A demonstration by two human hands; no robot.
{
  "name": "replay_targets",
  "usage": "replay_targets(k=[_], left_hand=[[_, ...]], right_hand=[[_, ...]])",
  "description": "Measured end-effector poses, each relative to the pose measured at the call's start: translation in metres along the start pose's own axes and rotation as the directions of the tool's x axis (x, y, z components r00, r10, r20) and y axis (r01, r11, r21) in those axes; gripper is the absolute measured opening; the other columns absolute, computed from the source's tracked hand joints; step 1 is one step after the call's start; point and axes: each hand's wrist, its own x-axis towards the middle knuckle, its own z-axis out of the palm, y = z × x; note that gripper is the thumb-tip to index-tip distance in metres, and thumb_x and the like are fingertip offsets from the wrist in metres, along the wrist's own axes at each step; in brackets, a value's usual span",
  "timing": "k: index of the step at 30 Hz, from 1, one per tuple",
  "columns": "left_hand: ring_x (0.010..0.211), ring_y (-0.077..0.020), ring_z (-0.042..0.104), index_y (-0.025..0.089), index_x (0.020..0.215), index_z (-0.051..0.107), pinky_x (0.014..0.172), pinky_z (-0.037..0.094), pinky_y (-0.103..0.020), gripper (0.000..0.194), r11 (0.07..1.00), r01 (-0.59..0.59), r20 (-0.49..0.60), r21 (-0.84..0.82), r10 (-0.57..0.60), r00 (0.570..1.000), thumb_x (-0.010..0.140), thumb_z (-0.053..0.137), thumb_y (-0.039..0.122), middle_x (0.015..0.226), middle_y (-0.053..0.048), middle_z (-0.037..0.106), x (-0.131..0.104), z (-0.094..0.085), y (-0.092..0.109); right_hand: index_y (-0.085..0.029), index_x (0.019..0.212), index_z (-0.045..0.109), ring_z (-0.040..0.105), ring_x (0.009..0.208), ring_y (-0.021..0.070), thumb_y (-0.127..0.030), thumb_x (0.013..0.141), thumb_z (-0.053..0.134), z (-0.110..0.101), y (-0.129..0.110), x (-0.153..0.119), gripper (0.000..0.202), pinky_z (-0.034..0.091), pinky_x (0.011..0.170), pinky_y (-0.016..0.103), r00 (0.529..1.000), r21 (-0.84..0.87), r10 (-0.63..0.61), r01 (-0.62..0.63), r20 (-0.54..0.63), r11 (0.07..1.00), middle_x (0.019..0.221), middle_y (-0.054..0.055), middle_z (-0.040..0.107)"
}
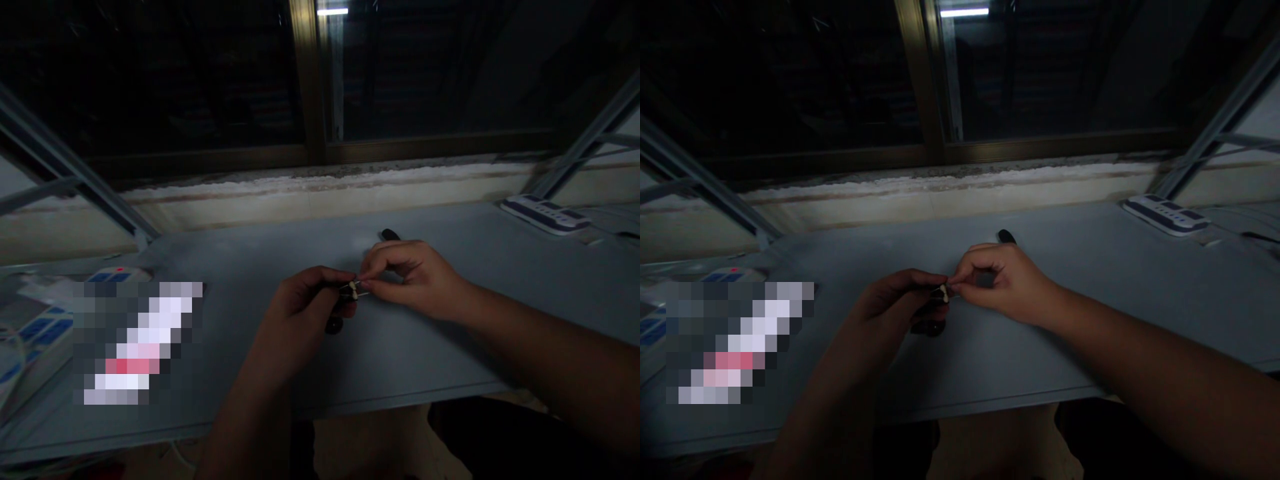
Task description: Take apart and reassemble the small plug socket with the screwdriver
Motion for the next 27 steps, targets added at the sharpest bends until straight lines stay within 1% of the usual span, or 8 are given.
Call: replay_targets(k=[3, 5, 9, 12, 17, 22, 25, 27], left_hand=[[0.067, -0.0132, 0.068, 0.018, 0.095, 0.077, 0.060, 0.050, -0.023, 0.015, 1.000, 0.005, 0.004, 0.017, -0.005, 1.000, 0.089, 0.064, 0.024, 0.077, -0.002, 0.074, -0.001, -0.001, 0.001], [0.067, -0.0131, 0.069, 0.019, 0.096, 0.077, 0.059, 0.050, -0.023, 0.016, 1.000, 0.010, 0.009, 0.018, -0.011, 1.000, 0.090, 0.064, 0.024, 0.077, -0.002, 0.075, -0.001, -0.002, 0.001], [0.066, -0.0130, 0.069, 0.019, 0.098, 0.077, 0.057, 0.049, -0.022, 0.017, 1.000, 0.024, 0.010, -0.004, -0.024, 1.000, 0.090, 0.063, 0.025, 0.075, -0.002, 0.075, 0.000, -0.002, -0.002], [0.064, -0.0123, 0.067, 0.019, 0.098, 0.077, 0.057, 0.048, -0.021, 0.015, 1.000, 0.007, 0.017, -0.011, -0.007, 1.000, 0.089, 0.068, 0.028, 0.073, -0.002, 0.074, 0.000, -0.002, -0.003], [0.066, -0.0117, 0.067, 0.020, 0.099, 0.076, 0.061, 0.052, -0.022, 0.022, 1.000, -0.016, 0.049, 0.001, 0.016, 0.999, 0.085, 0.080, 0.036, 0.073, 0.000, 0.073, -0.001, -0.005, -0.003], [0.064, -0.0109, 0.066, 0.019, 0.098, 0.075, 0.062, 0.053, -0.022, 0.023, 0.999, -0.035, 0.049, 0.005, 0.034, 0.998, 0.084, 0.083, 0.036, 0.071, 0.001, 0.072, -0.001, -0.007, -0.003], [0.062, -0.0102, 0.065, 0.018, 0.099, 0.075, 0.061, 0.053, -0.022, 0.022, 0.998, -0.050, 0.049, -0.027, 0.051, 0.998, 0.085, 0.082, 0.033, 0.069, 0.001, 0.071, -0.001, -0.007, -0.003], [0.062, -0.0102, 0.065, 0.019, 0.098, 0.075, 0.060, 0.053, -0.021, 0.021, 0.998, -0.044, 0.036, -0.054, 0.046, 0.998, 0.085, 0.083, 0.032, 0.069, 0.001, 0.071, -0.001, -0.007, -0.004]], right_hand=[[-0.016, 0.087, 0.074, 0.067, 0.079, 0.0142, -0.020, 0.091, 0.072, -0.004, -0.003, 0.001, 0.006, 0.051, 0.072, 0.028, 0.992, -0.177, -0.128, 0.129, 0.021, 0.976, 0.084, 0.005, 0.071], [-0.014, 0.088, 0.074, 0.066, 0.076, 0.0132, -0.019, 0.092, 0.070, -0.006, -0.005, 0.001, 0.007, 0.050, 0.068, 0.026, 0.980, -0.254, -0.196, 0.201, 0.046, 0.946, 0.083, 0.006, 0.069], [-0.014, 0.090, 0.073, 0.063, 0.072, 0.0105, -0.015, 0.092, 0.069, -0.008, -0.005, 0.001, 0.005, 0.047, 0.063, 0.022, 0.947, -0.326, -0.310, 0.321, 0.085, 0.889, 0.080, 0.004, 0.066], [-0.013, 0.092, 0.073, 0.062, 0.071, 0.0094, -0.015, 0.092, 0.069, -0.008, -0.005, 0.001, 0.005, 0.047, 0.063, 0.021, 0.925, -0.345, -0.366, 0.378, 0.101, 0.859, 0.079, 0.003, 0.066], [-0.011, 0.095, 0.075, 0.063, 0.072, 0.0085, -0.014, 0.093, 0.070, -0.009, -0.006, 0.002, 0.006, 0.048, 0.064, 0.019, 0.918, -0.344, -0.385, 0.394, 0.100, 0.852, 0.079, 0.003, 0.067], [-0.011, 0.096, 0.076, 0.066, 0.073, 0.0082, -0.015, 0.091, 0.072, -0.008, -0.007, 0.002, 0.007, 0.050, 0.066, 0.018, 0.923, -0.325, -0.378, 0.382, 0.076, 0.865, 0.080, 0.004, 0.070], [-0.010, 0.100, 0.075, 0.069, 0.077, 0.0101, -0.018, 0.092, 0.073, -0.009, -0.006, 0.002, 0.011, 0.052, 0.070, 0.020, 0.935, -0.325, -0.347, 0.351, 0.071, 0.878, 0.085, 0.006, 0.074], [-0.011, 0.100, 0.073, 0.070, 0.078, 0.0109, -0.017, 0.091, 0.073, -0.012, -0.005, 0.001, 0.011, 0.053, 0.072, 0.021, 0.943, -0.327, -0.326, 0.327, 0.060, 0.887, 0.086, 0.006, 0.074]])
